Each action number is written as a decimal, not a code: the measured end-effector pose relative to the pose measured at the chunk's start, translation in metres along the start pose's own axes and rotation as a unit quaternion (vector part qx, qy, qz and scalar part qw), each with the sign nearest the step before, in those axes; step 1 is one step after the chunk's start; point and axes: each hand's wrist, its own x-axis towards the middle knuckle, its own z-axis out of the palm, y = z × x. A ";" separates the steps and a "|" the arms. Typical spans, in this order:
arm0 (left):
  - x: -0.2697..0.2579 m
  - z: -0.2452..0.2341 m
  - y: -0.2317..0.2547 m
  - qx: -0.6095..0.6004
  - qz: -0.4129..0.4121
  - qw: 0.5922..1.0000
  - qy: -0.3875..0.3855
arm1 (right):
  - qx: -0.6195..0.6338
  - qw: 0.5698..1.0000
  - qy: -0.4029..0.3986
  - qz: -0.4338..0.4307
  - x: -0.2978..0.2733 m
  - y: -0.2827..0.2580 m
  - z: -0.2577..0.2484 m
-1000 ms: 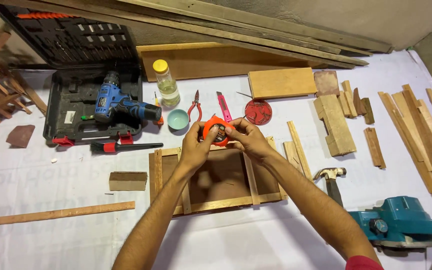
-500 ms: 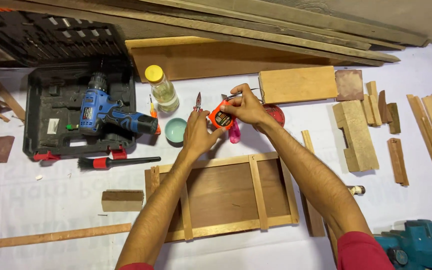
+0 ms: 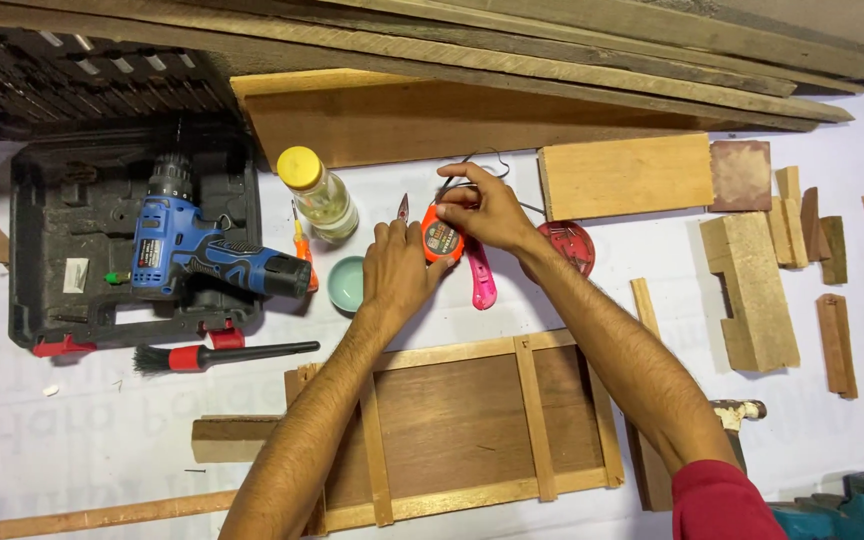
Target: Measure, mark, and assemble small wooden frame components using various tools.
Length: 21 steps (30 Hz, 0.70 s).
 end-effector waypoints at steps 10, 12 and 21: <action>-0.048 -0.043 0.029 -0.036 0.046 0.992 0.113 | -0.041 0.998 0.030 -0.030 -0.051 -0.024 -0.022; -0.069 -0.060 0.039 -0.053 0.073 0.987 0.136 | -0.058 0.997 0.049 -0.012 -0.069 -0.041 -0.017; -0.174 -0.140 0.047 -0.142 0.154 0.952 0.221 | 0.101 0.991 0.052 -0.066 -0.131 -0.108 0.019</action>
